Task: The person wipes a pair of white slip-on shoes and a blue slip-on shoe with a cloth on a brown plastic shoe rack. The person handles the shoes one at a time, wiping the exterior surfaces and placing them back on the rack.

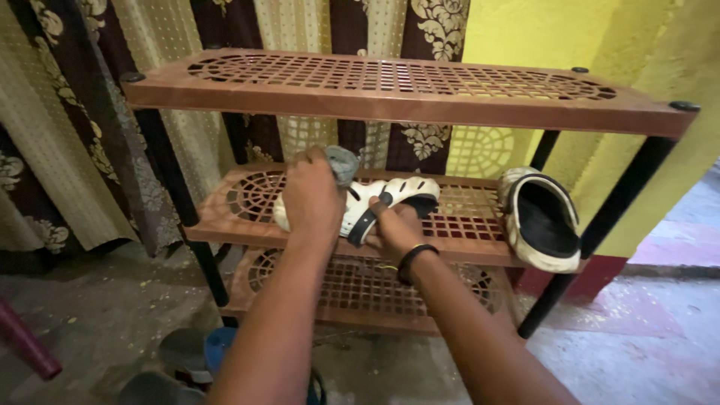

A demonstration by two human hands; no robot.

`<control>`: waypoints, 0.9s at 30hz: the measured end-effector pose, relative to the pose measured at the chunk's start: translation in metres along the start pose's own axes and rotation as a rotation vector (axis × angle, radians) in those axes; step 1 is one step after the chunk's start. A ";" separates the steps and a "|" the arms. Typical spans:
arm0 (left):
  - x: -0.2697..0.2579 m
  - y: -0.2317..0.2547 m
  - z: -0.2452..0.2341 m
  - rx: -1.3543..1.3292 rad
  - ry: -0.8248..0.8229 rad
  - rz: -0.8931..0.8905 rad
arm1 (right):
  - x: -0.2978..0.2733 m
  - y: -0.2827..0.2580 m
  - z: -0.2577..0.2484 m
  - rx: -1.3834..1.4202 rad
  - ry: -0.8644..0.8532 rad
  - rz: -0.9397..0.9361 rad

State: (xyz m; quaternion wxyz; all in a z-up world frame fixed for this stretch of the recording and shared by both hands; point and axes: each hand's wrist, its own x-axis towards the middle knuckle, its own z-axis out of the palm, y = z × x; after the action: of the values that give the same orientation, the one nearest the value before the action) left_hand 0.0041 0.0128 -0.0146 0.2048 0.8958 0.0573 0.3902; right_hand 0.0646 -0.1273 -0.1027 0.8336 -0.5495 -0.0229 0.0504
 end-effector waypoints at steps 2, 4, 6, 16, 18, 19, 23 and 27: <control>-0.006 0.000 -0.001 0.002 0.001 0.010 | -0.009 -0.005 0.005 -0.039 0.080 0.037; -0.011 -0.003 -0.004 0.009 0.000 0.030 | -0.022 -0.015 0.012 -0.093 0.137 0.059; -0.008 -0.011 -0.010 0.016 -0.018 0.029 | -0.031 -0.024 0.017 -0.162 0.181 0.069; 0.011 0.015 -0.014 -0.250 -0.092 -0.145 | 0.014 -0.007 0.014 -0.121 0.056 -0.188; 0.008 0.032 -0.010 -0.318 -0.135 -0.048 | 0.028 -0.014 0.009 -0.419 0.119 -0.382; 0.007 0.035 -0.009 -0.350 -0.154 0.000 | 0.030 -0.019 0.010 -0.418 0.138 -0.375; 0.010 0.018 -0.004 -0.388 0.092 0.054 | 0.014 -0.041 0.015 -0.277 0.124 -0.309; 0.003 -0.018 -0.006 -0.295 0.099 -0.246 | -0.007 -0.041 0.032 -0.214 0.069 -0.184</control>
State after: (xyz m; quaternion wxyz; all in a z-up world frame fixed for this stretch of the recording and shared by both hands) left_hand 0.0028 0.0320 -0.0157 0.3768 0.8221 0.1187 0.4099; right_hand 0.0569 -0.1146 -0.0527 0.7716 -0.6323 -0.0498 -0.0480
